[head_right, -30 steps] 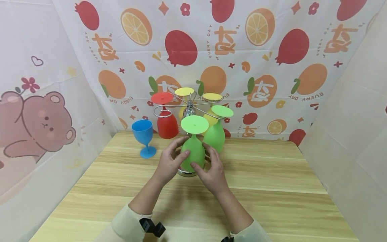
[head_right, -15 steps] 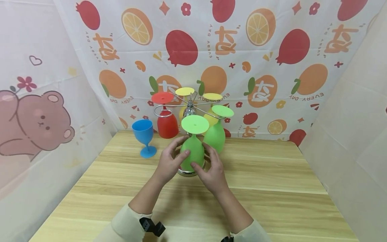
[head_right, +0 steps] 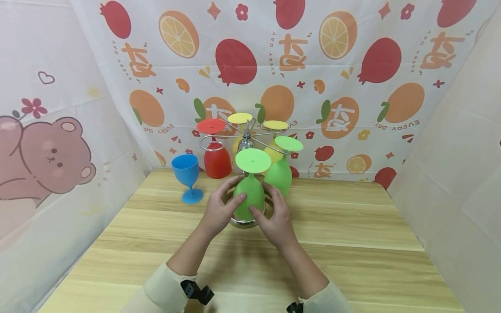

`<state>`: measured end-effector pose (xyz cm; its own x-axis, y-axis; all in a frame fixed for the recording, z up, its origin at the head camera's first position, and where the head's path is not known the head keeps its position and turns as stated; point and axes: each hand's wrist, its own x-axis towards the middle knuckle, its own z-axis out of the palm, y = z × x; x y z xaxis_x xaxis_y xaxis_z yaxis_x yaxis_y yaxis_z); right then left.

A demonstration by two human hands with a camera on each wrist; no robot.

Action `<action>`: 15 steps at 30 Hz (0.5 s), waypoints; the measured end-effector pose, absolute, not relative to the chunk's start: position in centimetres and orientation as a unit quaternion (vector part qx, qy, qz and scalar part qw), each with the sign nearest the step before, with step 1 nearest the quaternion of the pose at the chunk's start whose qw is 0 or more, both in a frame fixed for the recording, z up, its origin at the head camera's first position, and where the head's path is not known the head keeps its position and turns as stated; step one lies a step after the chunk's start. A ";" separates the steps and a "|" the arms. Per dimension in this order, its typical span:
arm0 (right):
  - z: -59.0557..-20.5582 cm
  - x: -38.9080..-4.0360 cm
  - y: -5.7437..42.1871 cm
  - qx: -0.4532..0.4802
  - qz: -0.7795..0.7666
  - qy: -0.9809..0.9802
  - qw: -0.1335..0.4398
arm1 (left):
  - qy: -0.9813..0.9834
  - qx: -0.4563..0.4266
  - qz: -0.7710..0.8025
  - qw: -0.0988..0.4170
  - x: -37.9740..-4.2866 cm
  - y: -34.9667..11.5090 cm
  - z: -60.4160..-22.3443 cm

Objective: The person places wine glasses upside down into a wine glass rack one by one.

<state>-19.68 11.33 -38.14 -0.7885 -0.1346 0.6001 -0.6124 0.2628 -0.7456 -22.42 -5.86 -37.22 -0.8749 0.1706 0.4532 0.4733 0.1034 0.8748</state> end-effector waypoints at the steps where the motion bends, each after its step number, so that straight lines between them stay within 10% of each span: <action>1: -38.3 -19.9 11.4 0.245 0.560 -0.761 0.218 | -0.733 -0.219 -0.633 0.119 -22.4 -5.9 -37.2; 15: -34.0 -20.2 11.3 0.230 0.571 -0.729 0.301 | -0.738 -0.213 -0.629 0.120 -22.5 -5.9 -37.3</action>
